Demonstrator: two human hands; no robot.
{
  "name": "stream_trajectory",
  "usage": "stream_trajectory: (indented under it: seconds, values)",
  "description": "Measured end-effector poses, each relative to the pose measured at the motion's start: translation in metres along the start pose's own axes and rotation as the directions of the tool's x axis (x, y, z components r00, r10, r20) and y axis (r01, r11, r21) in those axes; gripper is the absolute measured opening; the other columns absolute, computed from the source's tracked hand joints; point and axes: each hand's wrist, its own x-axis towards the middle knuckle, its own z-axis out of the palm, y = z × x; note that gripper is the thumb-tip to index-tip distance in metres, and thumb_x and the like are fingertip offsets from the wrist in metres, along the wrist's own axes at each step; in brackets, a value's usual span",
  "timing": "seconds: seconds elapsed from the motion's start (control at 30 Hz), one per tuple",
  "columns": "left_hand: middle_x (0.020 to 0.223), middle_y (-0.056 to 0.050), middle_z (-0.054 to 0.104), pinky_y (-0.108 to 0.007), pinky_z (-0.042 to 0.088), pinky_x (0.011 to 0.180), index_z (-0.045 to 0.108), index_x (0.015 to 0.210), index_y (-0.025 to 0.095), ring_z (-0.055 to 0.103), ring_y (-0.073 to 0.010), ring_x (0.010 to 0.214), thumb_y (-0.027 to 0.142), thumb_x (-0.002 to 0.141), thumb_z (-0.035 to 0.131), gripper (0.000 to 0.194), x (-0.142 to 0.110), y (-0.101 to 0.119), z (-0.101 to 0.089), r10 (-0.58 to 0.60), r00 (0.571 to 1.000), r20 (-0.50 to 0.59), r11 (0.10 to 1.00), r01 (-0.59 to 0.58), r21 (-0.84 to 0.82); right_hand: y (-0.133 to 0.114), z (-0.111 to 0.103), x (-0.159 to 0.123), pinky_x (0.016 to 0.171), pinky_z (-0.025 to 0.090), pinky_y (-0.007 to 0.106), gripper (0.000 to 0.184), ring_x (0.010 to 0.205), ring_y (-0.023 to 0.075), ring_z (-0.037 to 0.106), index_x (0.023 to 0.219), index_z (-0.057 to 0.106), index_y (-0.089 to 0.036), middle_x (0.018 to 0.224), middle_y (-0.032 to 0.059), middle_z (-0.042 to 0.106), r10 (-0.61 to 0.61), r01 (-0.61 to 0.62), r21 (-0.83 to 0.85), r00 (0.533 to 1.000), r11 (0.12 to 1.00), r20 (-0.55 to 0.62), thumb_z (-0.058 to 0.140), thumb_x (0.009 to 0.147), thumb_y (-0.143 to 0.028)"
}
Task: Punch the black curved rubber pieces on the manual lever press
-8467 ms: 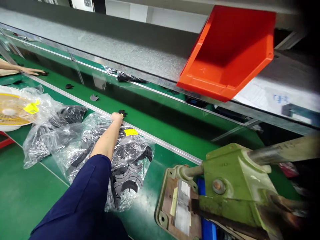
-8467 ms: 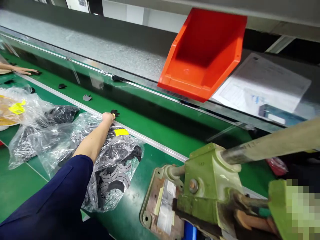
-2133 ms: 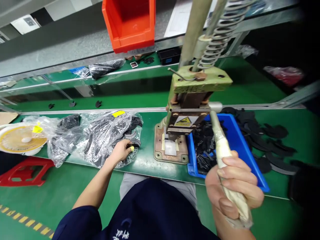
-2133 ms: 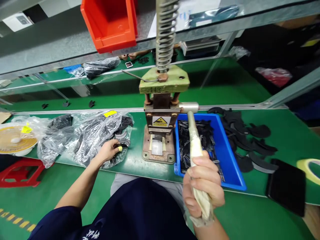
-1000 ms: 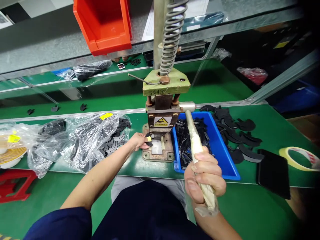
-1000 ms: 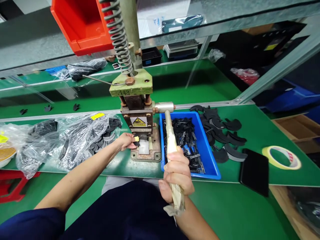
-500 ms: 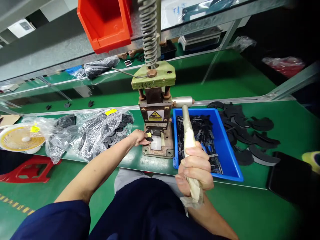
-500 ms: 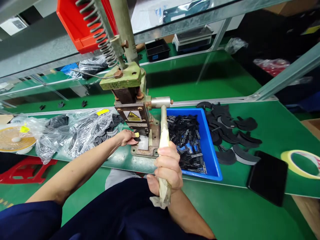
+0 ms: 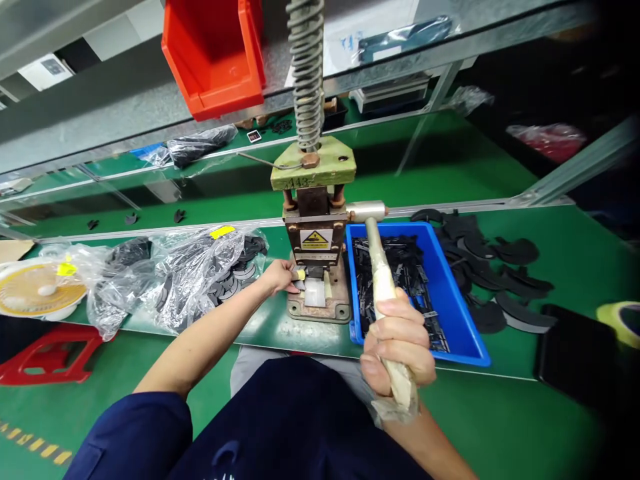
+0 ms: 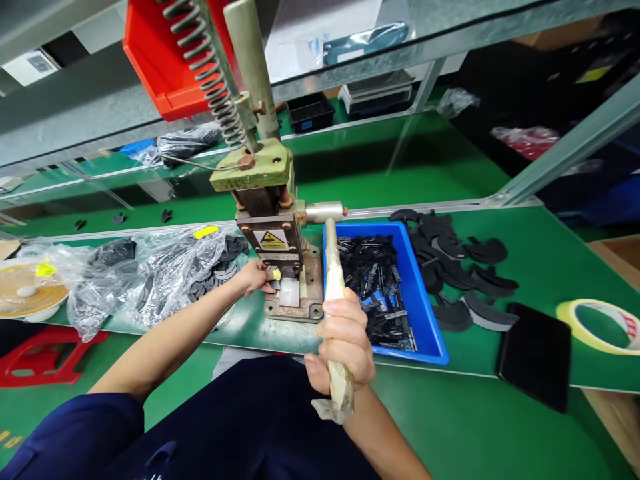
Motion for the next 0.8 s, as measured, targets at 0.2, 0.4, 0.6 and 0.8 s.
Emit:
stream_trajectory:
  seconds: [0.2,0.4,0.6,0.8]
  values:
    - [0.055,0.001,0.061,-0.02,0.052,0.05,0.058,0.071,0.014,0.061,-0.0103,0.046,0.031,0.069,0.085,0.031,0.002,-0.014,-0.026,0.07,0.995,-0.074,0.996,-0.073,-0.047,-0.005,0.003,0.013,0.092,0.051,0.058,0.017,0.086,0.0242,0.062,0.075,0.051,-0.024,0.076,-0.0018,0.058,-0.099,0.1,-0.042,0.995,0.994,0.007,0.066,0.077,-0.032]
    - [0.074,-0.003,0.069,-0.024,0.054,0.066,0.068,0.088,0.015,0.065,-0.0145,0.066,0.021,0.079,0.067,0.011,-0.005,-0.051,-0.108,0.385,0.885,-0.262,0.867,-0.25,0.43,0.0,0.017,0.017,0.084,0.05,0.053,0.027,0.071,0.021,0.057,0.063,0.041,-0.024,0.063,-0.003,0.05,-0.186,0.185,-0.02,0.966,0.982,-0.181,0.066,0.072,-0.031]
    - [0.111,-0.011,0.069,-0.036,0.046,0.097,0.072,0.112,0.017,0.062,-0.0258,0.105,0.015,0.084,0.058,0.031,-0.021,-0.068,-0.13,0.528,0.841,0.12,0.361,-0.351,0.864,0.006,0.021,0.017,0.082,0.05,0.052,0.031,0.066,0.0204,0.053,0.059,0.035,-0.025,0.06,-0.0022,0.046,-0.208,0.214,0.002,0.953,0.977,-0.222,0.065,0.067,-0.029]
    - [0.111,-0.014,0.063,-0.037,0.045,0.099,0.073,0.11,0.016,0.059,-0.0278,0.106,0.012,0.082,0.058,0.032,-0.023,-0.058,-0.129,0.43,0.873,0.23,0.245,-0.358,0.901,0.004,0.02,0.017,0.084,0.051,0.05,0.026,0.072,0.0218,0.058,0.059,0.04,-0.025,0.062,-0.0005,0.051,-0.201,0.207,0.005,0.957,0.978,-0.21,0.065,0.065,-0.026]
